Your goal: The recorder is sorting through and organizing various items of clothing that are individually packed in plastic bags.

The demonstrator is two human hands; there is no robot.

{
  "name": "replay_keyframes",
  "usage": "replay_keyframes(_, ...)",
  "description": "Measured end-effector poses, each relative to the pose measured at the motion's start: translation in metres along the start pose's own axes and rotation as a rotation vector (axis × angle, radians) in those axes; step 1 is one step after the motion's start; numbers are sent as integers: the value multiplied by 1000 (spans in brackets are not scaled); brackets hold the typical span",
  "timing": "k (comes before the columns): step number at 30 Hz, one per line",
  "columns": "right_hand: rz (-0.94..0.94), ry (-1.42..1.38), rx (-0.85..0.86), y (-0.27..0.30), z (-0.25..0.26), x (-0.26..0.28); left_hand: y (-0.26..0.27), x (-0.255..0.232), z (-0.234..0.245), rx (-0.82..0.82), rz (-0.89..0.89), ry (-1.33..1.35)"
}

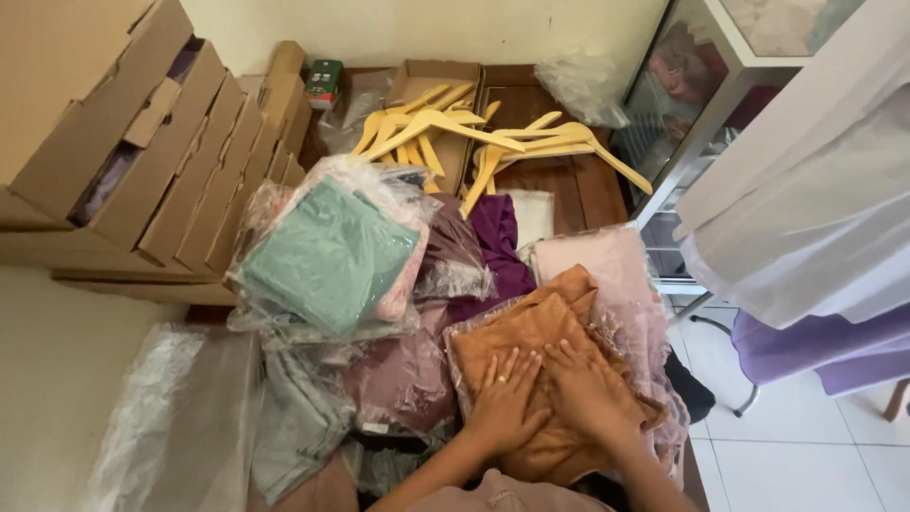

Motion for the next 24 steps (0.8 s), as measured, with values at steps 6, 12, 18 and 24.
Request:
replay_keyframes(6, -173, -255, 269, -117, 88, -12, 4, 0, -3, 6, -7, -118)
replay_keyframes(12, -103, -506, -227, -211, -45, -20, 8, 1, -4, 26, 7, -134)
replay_keyframes(18, -306, -490, 166, -213, -110, -23, 9, 13, -5, 48, 3, -124)
replay_keyframes(24, -228, -635, 163, -195, -113, -31, 7, 5, -4, 37, -19, -90)
Point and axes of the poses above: each hand's wrist, its own y-axis away from the middle knuckle, its own z-axis out of the back of the hand, x = y × z, the point moved 3 cm from there along -y, towards the middle knuckle, and after that the axes turned 6 degrees about y, right-handed, at the moved point
